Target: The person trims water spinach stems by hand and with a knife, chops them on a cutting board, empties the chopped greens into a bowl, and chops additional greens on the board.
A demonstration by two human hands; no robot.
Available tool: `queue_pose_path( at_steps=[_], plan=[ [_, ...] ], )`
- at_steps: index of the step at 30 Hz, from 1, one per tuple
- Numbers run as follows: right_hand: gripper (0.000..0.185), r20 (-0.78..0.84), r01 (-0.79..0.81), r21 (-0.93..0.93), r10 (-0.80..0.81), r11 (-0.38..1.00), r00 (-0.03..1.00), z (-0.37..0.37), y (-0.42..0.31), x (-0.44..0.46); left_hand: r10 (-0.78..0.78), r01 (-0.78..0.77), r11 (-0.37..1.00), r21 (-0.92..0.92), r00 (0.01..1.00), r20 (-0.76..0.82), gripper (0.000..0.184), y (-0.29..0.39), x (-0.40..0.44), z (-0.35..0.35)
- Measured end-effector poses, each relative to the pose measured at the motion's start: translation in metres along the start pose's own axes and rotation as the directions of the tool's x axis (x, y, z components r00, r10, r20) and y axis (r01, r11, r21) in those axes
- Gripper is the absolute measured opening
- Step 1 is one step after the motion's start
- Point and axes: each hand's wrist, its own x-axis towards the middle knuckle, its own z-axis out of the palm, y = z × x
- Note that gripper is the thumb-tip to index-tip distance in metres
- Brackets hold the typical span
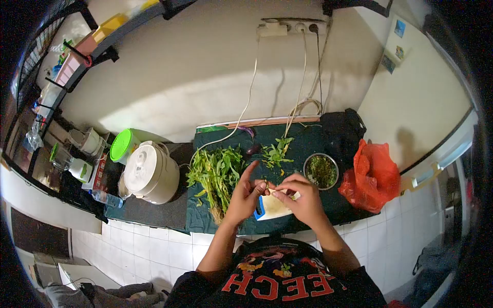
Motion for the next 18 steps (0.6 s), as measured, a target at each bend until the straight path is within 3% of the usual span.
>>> queue_pose_path(
  at_steps=[5,7,9,11,15,18],
  plan=[
    [0.022,0.006,-0.095,0.005,0.095,0.995,0.995,0.001,-0.011,0.001,-0.022,0.017,0.993,0.118,0.999,0.045,0.068,0.016,-0.013,-0.001],
    [0.027,0.098,0.050,-0.065,-0.043,0.997,0.994,0.005,-0.008,0.002,-0.061,0.041,0.961,0.274,0.996,0.065,0.067,0.020,-0.018,-0.001],
    [0.026,0.133,0.068,-0.096,-0.055,0.993,0.990,0.008,-0.010,0.003,-0.031,0.013,0.967,0.256,0.997,0.067,0.065,0.017,-0.019,-0.004],
    [0.023,0.151,0.124,-0.162,-0.099,0.979,0.984,0.010,-0.010,0.003,-0.097,0.054,0.949,0.311,0.988,0.123,0.064,0.017,-0.021,-0.010],
    [0.016,0.137,0.229,-0.274,-0.198,0.934,0.971,0.013,-0.007,0.003,-0.139,0.103,0.968,0.227,0.978,0.153,0.063,0.012,-0.027,-0.019],
    [0.013,0.138,0.311,-0.345,-0.280,0.886,0.950,0.015,-0.005,-0.001,-0.114,0.100,0.993,0.065,0.962,0.248,0.061,0.011,-0.031,-0.021]
  ],
)
